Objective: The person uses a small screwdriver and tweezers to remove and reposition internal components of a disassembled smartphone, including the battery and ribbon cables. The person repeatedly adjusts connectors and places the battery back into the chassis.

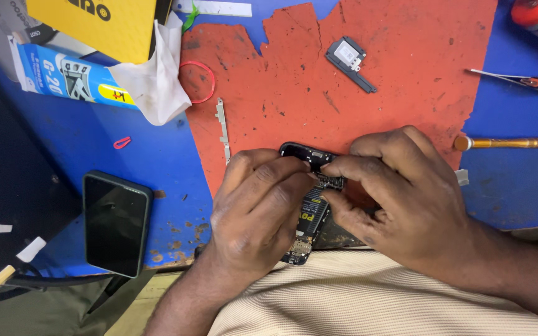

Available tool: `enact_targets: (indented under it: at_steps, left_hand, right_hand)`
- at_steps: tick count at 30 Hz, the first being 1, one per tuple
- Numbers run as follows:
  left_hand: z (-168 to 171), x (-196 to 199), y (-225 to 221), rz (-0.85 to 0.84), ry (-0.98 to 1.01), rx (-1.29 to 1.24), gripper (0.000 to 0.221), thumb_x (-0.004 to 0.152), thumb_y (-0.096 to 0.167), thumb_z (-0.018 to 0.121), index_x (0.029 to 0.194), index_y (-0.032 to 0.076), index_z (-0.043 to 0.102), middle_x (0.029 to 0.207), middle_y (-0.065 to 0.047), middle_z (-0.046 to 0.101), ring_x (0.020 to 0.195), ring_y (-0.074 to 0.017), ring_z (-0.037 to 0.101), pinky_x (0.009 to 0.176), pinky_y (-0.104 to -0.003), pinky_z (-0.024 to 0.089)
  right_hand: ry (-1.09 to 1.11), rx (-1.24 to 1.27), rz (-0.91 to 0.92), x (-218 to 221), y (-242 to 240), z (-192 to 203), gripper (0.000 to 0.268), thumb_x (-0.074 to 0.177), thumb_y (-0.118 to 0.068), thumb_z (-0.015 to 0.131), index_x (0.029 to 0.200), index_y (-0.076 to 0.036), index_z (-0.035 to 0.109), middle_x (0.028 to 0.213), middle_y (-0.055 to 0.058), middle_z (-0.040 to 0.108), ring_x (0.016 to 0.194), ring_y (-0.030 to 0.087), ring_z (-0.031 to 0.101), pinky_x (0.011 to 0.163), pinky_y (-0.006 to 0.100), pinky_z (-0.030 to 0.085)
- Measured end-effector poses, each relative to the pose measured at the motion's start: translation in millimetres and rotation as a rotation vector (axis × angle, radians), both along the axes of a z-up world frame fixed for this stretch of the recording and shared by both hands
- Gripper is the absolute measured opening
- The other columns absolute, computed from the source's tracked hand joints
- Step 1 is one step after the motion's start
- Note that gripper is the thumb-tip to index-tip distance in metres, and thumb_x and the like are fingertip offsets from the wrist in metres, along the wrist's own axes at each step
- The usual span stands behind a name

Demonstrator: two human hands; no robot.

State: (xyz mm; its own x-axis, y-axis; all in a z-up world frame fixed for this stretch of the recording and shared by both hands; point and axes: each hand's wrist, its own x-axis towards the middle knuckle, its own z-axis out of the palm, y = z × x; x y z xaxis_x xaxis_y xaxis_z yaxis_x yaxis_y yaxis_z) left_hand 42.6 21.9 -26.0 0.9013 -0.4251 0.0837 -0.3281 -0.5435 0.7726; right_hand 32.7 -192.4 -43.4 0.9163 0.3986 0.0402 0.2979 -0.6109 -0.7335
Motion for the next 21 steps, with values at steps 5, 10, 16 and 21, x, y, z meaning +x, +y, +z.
enact_targets:
  at_steps: [5, 10, 16, 21]
  left_hand:
    - [-0.5, 0.9, 0.3, -0.011, -0.016, -0.012, 0.029, 0.08, -0.007, 0.078, 0.107, 0.0, 0.071, 0.112, -0.01, 0.068, 0.104, -0.0284, 0.065, 0.089, -0.038, 0.055]
    - [-1.0, 1.2, -0.2, 0.005, -0.007, -0.025, 0.029, 0.08, -0.008, 0.077, 0.107, 0.0, 0.07, 0.112, -0.01, 0.068, 0.102, -0.0286, 0.066, 0.082, -0.035, 0.055]
    - [-1.9, 0.6, -0.4, 0.02, -0.01, -0.017, 0.028, 0.081, -0.007, 0.077, 0.107, 0.0, 0.071, 0.111, -0.01, 0.068, 0.101, -0.0281, 0.065, 0.086, -0.037, 0.056]
    - [-1.1, 0.8, 1.2, 0.011, 0.007, -0.02, 0.027, 0.081, -0.007, 0.077, 0.107, -0.001, 0.071, 0.111, -0.011, 0.069, 0.1, -0.0277, 0.066, 0.086, -0.037, 0.056]
  right_hand:
    - [-0.015, 0.005, -0.007, 0.5, 0.4, 0.3, 0.047, 0.076, -0.016, 0.09, 0.115, -0.007, 0.066, 0.106, 0.008, 0.058, 0.089, 0.026, 0.057, 0.075, 0.039, 0.049]
    - [-0.009, 0.007, -0.005, 0.4, 0.0, -0.3, 0.046, 0.076, -0.016, 0.09, 0.115, -0.007, 0.066, 0.106, 0.008, 0.058, 0.089, 0.027, 0.057, 0.075, 0.039, 0.049]
    - [0.002, -0.008, 0.006, 0.8, -0.7, -0.7, 0.046, 0.076, -0.017, 0.09, 0.114, -0.007, 0.067, 0.104, 0.008, 0.058, 0.087, 0.026, 0.056, 0.074, 0.039, 0.049]
    - [0.004, -0.004, 0.016, 0.8, -0.6, -1.4, 0.046, 0.076, -0.017, 0.09, 0.114, -0.006, 0.067, 0.103, 0.008, 0.058, 0.086, 0.025, 0.055, 0.072, 0.038, 0.048]
